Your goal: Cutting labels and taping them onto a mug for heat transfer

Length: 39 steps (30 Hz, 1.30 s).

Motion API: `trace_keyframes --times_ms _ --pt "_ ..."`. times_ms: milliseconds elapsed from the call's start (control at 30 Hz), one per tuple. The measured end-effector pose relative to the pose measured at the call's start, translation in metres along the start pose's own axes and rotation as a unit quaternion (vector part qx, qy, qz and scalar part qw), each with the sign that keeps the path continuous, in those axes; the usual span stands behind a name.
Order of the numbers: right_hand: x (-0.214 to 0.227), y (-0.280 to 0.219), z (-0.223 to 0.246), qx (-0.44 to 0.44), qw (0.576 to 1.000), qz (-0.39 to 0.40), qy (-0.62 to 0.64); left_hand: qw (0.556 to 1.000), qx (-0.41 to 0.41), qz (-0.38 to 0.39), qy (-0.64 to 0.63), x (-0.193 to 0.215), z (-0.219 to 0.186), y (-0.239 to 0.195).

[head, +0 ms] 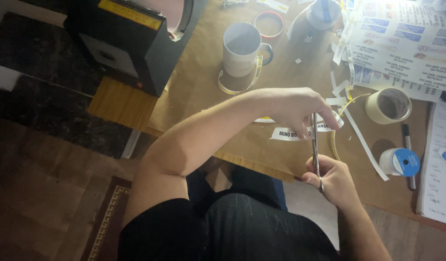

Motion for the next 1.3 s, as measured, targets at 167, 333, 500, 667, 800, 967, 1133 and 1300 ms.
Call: trace_keyframes --times_ms 167,333,500,667,800,967,1133,1300 --pt "-0.001 0.001 -0.008 0.002 1.000 0.002 0.013 1.000 0.016 -0.003 -0.012 0.000 -0.003 -0.003" --pt "0.000 -0.001 -0.005 0.008 1.000 0.001 0.024 1.000 0.016 -0.010 -0.002 0.000 -0.009 -0.003" --pt "0.007 0.001 -0.014 0.001 1.000 0.024 0.017 1.000 0.001 0.004 0.003 -0.001 -0.008 -0.008" --pt "0.001 -0.001 -0.011 0.013 0.999 0.026 0.028 1.000 -0.016 -0.009 0.007 0.001 -0.017 -0.009" --pt "-0.001 0.000 -0.018 0.023 0.998 0.030 0.047 1.000 -0.011 -0.012 0.019 -0.002 -0.017 -0.009" --pt "-0.002 -0.003 -0.013 0.033 0.998 0.019 0.046 1.000 -0.016 -0.010 0.019 -0.003 -0.017 -0.009" --pt "-0.004 -0.005 -0.014 0.031 0.999 0.004 0.017 1.000 -0.003 -0.009 0.025 -0.004 -0.014 -0.009" --pt "-0.004 -0.006 -0.007 0.035 0.999 -0.004 0.007 1.000 -0.012 -0.001 0.008 -0.002 -0.010 -0.011"
Point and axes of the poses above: each hand's wrist, its own y-axis towards the middle knuckle, its own x-axis out of the back of the hand, z = x × y, the point moved 4 cm from there along y, towards the middle knuckle, and after that the axes turned 11 degrees about -z, right-handed, at the moved point
